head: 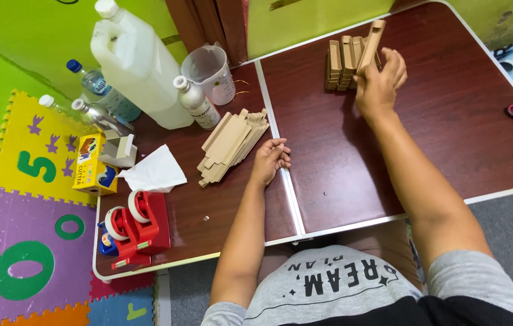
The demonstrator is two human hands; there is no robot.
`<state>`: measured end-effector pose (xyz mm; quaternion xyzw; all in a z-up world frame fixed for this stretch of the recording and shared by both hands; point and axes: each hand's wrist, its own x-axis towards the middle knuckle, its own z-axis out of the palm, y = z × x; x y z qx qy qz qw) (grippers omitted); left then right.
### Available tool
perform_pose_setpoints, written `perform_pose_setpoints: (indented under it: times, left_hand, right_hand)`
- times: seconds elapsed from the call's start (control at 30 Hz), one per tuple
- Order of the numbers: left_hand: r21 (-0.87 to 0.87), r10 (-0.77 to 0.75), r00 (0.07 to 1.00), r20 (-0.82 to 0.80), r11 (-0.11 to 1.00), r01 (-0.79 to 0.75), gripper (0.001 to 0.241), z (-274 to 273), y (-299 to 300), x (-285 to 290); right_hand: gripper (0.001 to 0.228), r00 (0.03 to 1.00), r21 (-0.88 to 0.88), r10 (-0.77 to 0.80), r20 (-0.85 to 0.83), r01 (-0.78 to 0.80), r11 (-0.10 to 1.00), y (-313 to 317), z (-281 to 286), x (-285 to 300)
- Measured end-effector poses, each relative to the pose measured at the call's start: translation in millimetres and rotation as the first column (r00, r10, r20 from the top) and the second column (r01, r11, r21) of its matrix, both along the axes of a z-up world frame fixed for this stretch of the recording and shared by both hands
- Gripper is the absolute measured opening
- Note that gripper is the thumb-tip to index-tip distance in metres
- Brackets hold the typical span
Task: The person assembles small cardboard boxes by folding the flat pieces along pre-scored lines and interlocking the tabs. They handle the cardboard pieces by hand, folding them into rectangular shapes and stacking the finished boxes on the table.
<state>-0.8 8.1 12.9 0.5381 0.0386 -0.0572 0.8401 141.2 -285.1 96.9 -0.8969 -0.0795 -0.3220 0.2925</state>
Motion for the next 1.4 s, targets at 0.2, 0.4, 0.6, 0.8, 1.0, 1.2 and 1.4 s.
perform_pose_setpoints:
  times: [0.2,0.4,0.6,0.8,1.0,1.2,1.4]
  left_hand:
    - [-0.166,0.006,0.998,0.067,0.986,0.006,0.033,-16.4,5.8,9.3]
    - [-0.405,0.024,0.987,0.159,0.913,0.043,0.051,-14.2,20.9,10.0]
    - [-0.242,0.117,0.977,0.181,0.968,-0.071,0.034,-38.0,15.4,19.4]
    - [-0.129,-0.081,0.99,0.114,0.987,0.096,0.039,-28.2,0.3,9.3]
    - [-0.031,-0.235,0.969,0.076,0.971,0.238,0.041,1.3,-12.8,-9.8]
    - [0.116,-0.313,0.948,0.055,0.945,0.305,0.046,4.6,-13.8,-9.6]
    - [0.269,-0.356,0.934,0.011,0.901,0.34,0.046,8.7,-19.7,-12.1]
  right_hand:
    - [0.021,0.835,-0.129,0.272,0.478,-0.239,0.962,64.9,-28.4,-72.1]
    - [0.014,0.762,-0.149,0.612,0.212,-0.593,0.791,124.3,-93.6,-149.5]
    - [0.014,0.603,-0.127,0.789,0.117,-0.779,0.614,123.4,-99.9,-152.6]
    - [0.031,0.665,0.296,0.743,0.071,-0.726,0.621,98.7,-87.3,-131.6]
    - [0.028,0.743,0.543,0.664,0.084,-0.593,0.595,90.1,-82.7,-121.6]
    - [0.015,0.767,0.472,0.636,0.08,-0.591,0.654,97.3,-84.1,-123.2]
    - [0.004,0.819,0.314,0.57,0.062,-0.558,0.768,94.7,-102.3,-116.9]
